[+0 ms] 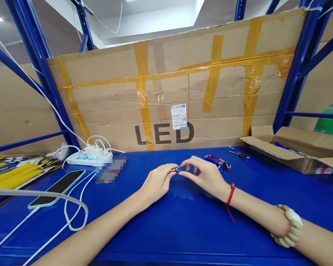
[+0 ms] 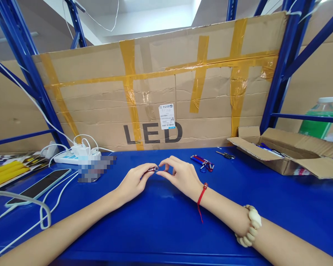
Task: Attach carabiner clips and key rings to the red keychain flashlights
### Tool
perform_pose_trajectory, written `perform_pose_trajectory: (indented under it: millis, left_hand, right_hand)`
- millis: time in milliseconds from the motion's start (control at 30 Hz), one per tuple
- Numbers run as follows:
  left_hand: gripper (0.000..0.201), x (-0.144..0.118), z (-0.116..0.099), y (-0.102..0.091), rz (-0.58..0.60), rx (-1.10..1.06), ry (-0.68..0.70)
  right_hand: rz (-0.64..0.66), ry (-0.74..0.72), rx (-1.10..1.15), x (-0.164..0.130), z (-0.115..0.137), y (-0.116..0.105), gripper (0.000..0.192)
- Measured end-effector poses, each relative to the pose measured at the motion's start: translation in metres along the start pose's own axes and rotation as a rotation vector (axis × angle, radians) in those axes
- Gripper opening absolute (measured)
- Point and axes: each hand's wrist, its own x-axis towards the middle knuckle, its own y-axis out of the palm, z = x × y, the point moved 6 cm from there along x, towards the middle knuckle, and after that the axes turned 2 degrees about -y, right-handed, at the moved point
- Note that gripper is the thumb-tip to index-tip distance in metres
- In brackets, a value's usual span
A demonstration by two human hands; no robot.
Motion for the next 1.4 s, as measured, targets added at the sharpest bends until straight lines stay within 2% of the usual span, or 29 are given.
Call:
perform_pose_trajectory:
  millis: [167, 333, 467, 600, 733, 867, 967, 1100, 1400]
  left_hand:
    - [0.023, -0.001, -0.001, 0.001, 0.015, 0.086, 0.005]
    - [0.024, -0.002, -0.003, 0.001, 0.005, 0.108, 0.024]
    - [0.024, -0.002, -0.003, 0.004, 0.043, 0.104, 0.023]
    - [0.024, -0.002, -0.001, 0.007, 0.085, 0.072, -0.008]
    - [0.023, -0.003, -0.001, 0.009, 0.113, 0.053, -0.002]
    - [0.021, -0.005, -0.004, 0.011, 0.230, 0.068, 0.025]
    - [0.018, -0.006, -0.003, 0.010, 0.284, 0.040, -0.015]
    - [0.011, -0.009, -0.001, 0.012, 0.320, -0.076, -0.072]
    - [0.008, -0.015, -0.006, 0.020, 0.374, -0.146, -0.101]
  right_hand:
    - [-0.084, -0.155, -0.147, -0.002, 0.003, -0.006, 0.023]
    - [-0.226, -0.261, -0.135, -0.004, 0.008, -0.011, 0.024]
    - [-0.260, -0.314, -0.131, -0.005, 0.013, -0.013, 0.021]
    - [-0.220, -0.296, -0.116, -0.004, 0.013, -0.012, 0.025]
    - [-0.141, -0.214, -0.059, -0.002, 0.007, -0.009, 0.026]
    - [-0.056, -0.128, 0.021, -0.001, 0.002, -0.004, 0.023]
    - [-0.019, -0.063, 0.077, 0.000, -0.002, -0.001, 0.024]
    - [0.054, -0.002, 0.149, 0.000, -0.006, 0.003, 0.023]
    - [0.176, 0.089, 0.194, -0.001, -0.011, 0.009, 0.013]
